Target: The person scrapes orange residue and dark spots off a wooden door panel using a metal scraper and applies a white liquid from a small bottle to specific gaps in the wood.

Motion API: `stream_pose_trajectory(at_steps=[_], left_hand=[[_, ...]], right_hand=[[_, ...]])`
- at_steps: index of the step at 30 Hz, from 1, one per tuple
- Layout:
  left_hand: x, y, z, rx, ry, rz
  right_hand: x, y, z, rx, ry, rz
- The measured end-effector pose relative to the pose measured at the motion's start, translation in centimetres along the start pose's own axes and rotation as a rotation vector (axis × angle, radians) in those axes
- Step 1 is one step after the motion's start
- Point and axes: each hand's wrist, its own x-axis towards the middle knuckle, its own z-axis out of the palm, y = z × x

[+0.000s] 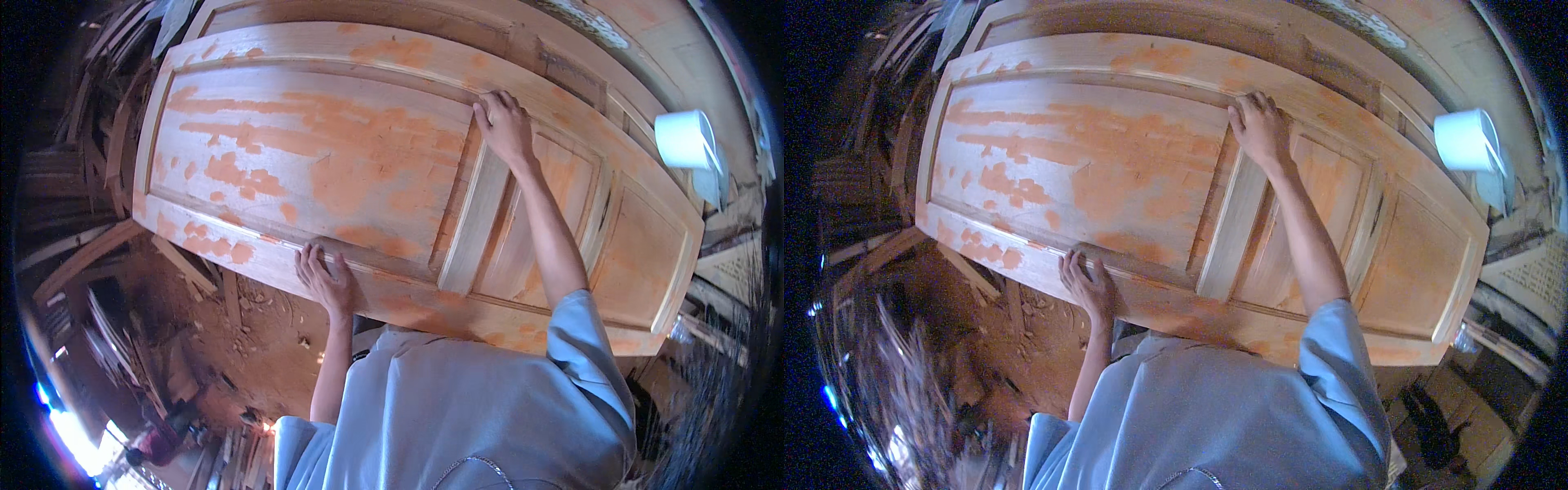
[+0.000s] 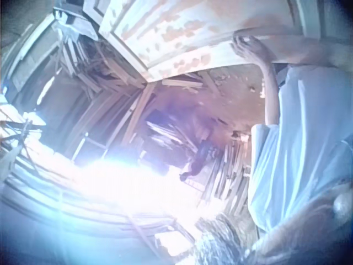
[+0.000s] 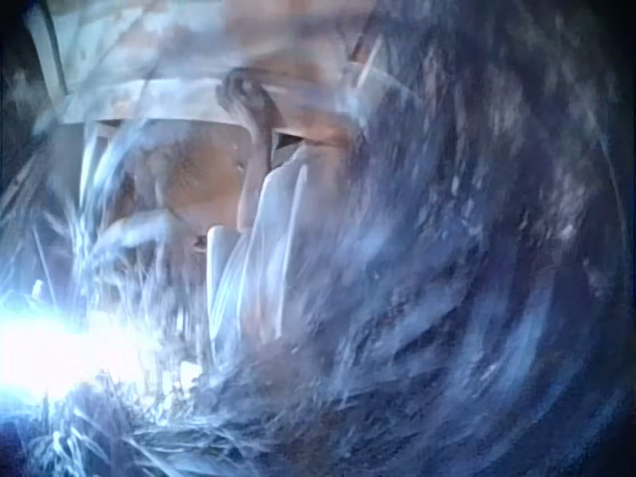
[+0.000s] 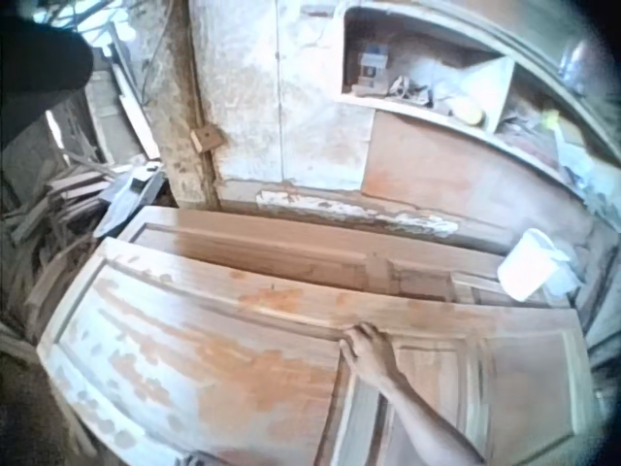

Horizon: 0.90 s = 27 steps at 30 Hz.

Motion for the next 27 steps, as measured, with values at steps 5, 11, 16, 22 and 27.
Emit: stream_pose_trajectory(at_steps=[5, 11, 16, 22, 27], left_hand=[[0.9, -2.3, -2.5, -0.014, -0.147, 0.076], [5.6, -6.6, -3.4, -0.294, -0.513, 0.454], [6.4, -7.5, -3.4, -0.322, -0.699, 0.782], [7.8, -7.7, -4.2, -0.295, -0.807, 0.851], [8.1, -7.3, -4.6, -0.318, -0.826, 0.820]], right_hand=[[-5.3, -4.0, 1.3, -0.031, 0.108, 0.110], [-21.7, -16.8, 1.7, -0.025, -0.182, 0.260], [-25.7, -19.7, 4.1, -0.051, -0.151, 0.402], [-25.2, -20.6, 4.7, -0.079, -0.076, 0.493], [-24.7, -21.5, 4.4, -0.046, -0.023, 0.570]])
